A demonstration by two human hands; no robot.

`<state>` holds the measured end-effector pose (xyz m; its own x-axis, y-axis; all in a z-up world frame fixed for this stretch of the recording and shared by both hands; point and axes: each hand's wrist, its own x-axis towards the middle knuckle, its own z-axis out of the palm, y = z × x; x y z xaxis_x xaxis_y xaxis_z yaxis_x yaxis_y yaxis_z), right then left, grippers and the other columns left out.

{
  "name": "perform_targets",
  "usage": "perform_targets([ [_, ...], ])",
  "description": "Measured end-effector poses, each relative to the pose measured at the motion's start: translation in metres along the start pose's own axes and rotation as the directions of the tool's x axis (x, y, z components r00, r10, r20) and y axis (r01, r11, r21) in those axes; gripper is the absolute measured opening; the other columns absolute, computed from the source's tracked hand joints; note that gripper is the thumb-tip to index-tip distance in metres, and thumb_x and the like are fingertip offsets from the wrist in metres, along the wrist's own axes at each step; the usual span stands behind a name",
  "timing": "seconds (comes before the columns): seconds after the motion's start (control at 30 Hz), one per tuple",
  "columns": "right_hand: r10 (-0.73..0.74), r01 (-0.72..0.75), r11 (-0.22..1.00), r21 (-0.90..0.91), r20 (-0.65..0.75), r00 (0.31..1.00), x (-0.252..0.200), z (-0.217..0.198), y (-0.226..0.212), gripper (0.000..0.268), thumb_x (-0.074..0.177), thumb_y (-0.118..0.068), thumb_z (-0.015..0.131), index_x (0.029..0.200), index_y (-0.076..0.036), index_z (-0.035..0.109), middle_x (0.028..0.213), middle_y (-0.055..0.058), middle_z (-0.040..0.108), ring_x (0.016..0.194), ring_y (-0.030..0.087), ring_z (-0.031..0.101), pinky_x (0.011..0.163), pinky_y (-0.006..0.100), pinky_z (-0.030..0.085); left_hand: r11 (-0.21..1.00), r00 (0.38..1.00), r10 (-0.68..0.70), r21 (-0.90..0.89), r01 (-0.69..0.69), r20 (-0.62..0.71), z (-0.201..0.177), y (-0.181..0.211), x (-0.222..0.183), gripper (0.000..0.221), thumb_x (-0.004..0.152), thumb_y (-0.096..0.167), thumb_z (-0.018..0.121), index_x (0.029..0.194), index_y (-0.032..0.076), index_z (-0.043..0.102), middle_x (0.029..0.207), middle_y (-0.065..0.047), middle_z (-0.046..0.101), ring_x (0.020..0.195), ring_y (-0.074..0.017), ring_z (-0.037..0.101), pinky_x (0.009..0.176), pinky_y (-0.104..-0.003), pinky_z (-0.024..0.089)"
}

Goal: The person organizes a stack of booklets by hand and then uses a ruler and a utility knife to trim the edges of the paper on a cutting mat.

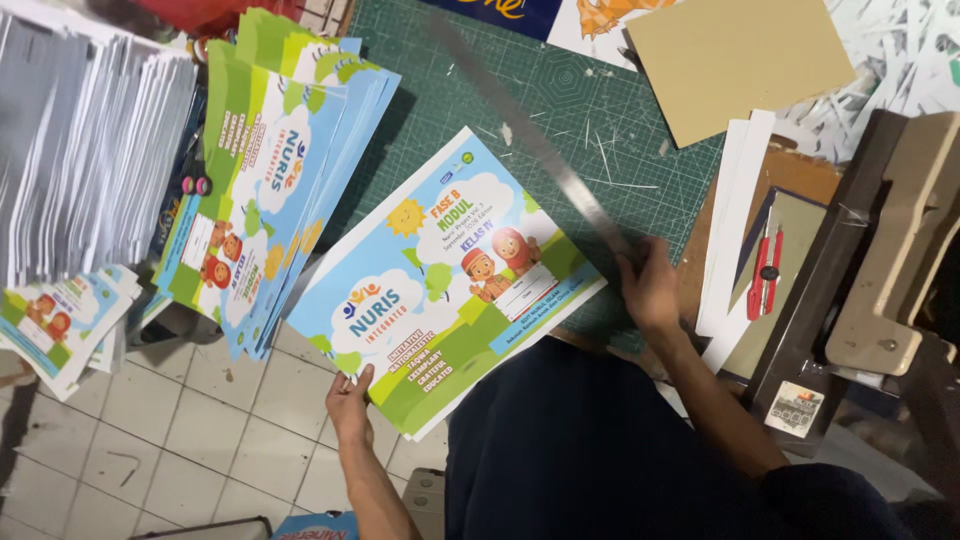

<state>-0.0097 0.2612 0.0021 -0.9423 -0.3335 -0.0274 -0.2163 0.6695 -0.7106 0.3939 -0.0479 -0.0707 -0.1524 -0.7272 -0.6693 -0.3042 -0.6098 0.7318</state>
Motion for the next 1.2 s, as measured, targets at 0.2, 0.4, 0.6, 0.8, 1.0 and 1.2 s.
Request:
perform_targets([
  [0.2, -0.145, 0.14, 0.927, -0.347, 0.011, 0.989, -0.002, 0.004, -0.036, 0.031, 0.089, -0.014, 0.072, 0.118, -0.006, 0.064, 0.112, 0.021, 0.067, 0.109, 0.038, 0.061, 0.094, 0.05, 0.048, 0.97, 0.987, -0.085, -0.215, 0.113, 0.135, -0.02, 0.007, -0.016, 0.036, 0.095, 0.009, 0.063, 0.129, -0.001, 0.061, 0.119, -0.007, 0.074, 0.104, -0.0143, 0.07, 0.091, -0.03, 0.053],
  [0.4, -0.231, 0.254, 0.947, -0.195, 0.135, 0.964, 0.002, 0.076, -0.034, 0.041, 0.096, -0.017, 0.065, 0.128, 0.008, 0.058, 0.103, 0.025, 0.069, 0.089, 0.043, 0.067, 0.08, 0.054, 0.049, 0.986, 0.987, -0.11, -0.112, 0.124, 0.121, -0.021, 0.016, -0.014, 0.038, 0.101, 0.019, 0.068, 0.131, -0.004, 0.065, 0.113, -0.01, 0.072, 0.088, -0.0171, 0.057, 0.073, -0.036, 0.042],
  [0.6, -0.021, -0.079, 0.984, 0.158, 0.548, 0.836, 0.017, 0.037, -0.018, 0.036, 0.106, -0.016, 0.065, 0.082, 0.011, 0.067, 0.066, 0.016, 0.055, 0.069, 0.02, 0.047, 0.059, 0.037, 0.043, 0.993, 0.984, -0.118, 0.033, 0.114, 0.134, -0.028, 0.004, 0.011, 0.039, 0.092, 0.021, 0.072, 0.123, -0.001, 0.065, 0.106, -0.007, 0.073, 0.086, -0.0132, 0.065, 0.074, -0.031, 0.05],
  [0.8, 0.361, -0.38, 0.925, -0.024, 0.371, 0.856, -0.011, 0.004, -0.053, 0.027, 0.082, -0.02, 0.088, 0.086, 0.005, 0.079, 0.068, 0.005, 0.062, 0.06, 0.011, 0.049, 0.059, 0.029, 0.043, 0.995, 0.969, -0.098, 0.036, 0.092, 0.226, -0.032, -0.008, 0.035, 0.042, 0.096, 0.016, 0.075, 0.132, -0.005, 0.067, 0.117, -0.01, 0.068, 0.096, -0.0175, 0.055, 0.081, -0.035, 0.04],
  [1.0, 0.208, -0.406, 0.87, 0.279, 0.539, 0.816, -0.03, -0.012, -0.042, 0.022, 0.089, -0.022, 0.073, 0.099, -0.003, 0.079, 0.079, -0.004, 0.075, 0.07, 0.002, 0.063, 0.067, 0.023, 0.051, 0.996, 0.95, -0.068, -0.03, 0.081, 0.305, -0.027, -0.001, 0.043, 0.045, 0.091, 0.008, 0.07, 0.133, -0.006, 0.06, 0.13, -0.013, 0.069, 0.116, -0.0203, 0.064, 0.1, -0.033, 0.048],
  [1.2, 0.399, -0.381, 0.915, -0.131, 0.167, 0.901, -0.057, 0.008, -0.042, 0.046, 0.085, -0.033, 0.091, 0.082, 0.009, 0.072, 0.069, 0.008, 0.056, 0.063, 0.013, 0.045, 0.058, 0.033, 0.04, 0.967, 0.892, -0.083, -0.18, 0.18, 0.445, -0.03, -0.001, 0.05, 0.056, 0.089, 0.008, 0.069, 0.142, -0.004, 0.051, 0.137, -0.013, 0.063, 0.122, -0.0234, 0.062, 0.106, -0.037, 0.047],
])
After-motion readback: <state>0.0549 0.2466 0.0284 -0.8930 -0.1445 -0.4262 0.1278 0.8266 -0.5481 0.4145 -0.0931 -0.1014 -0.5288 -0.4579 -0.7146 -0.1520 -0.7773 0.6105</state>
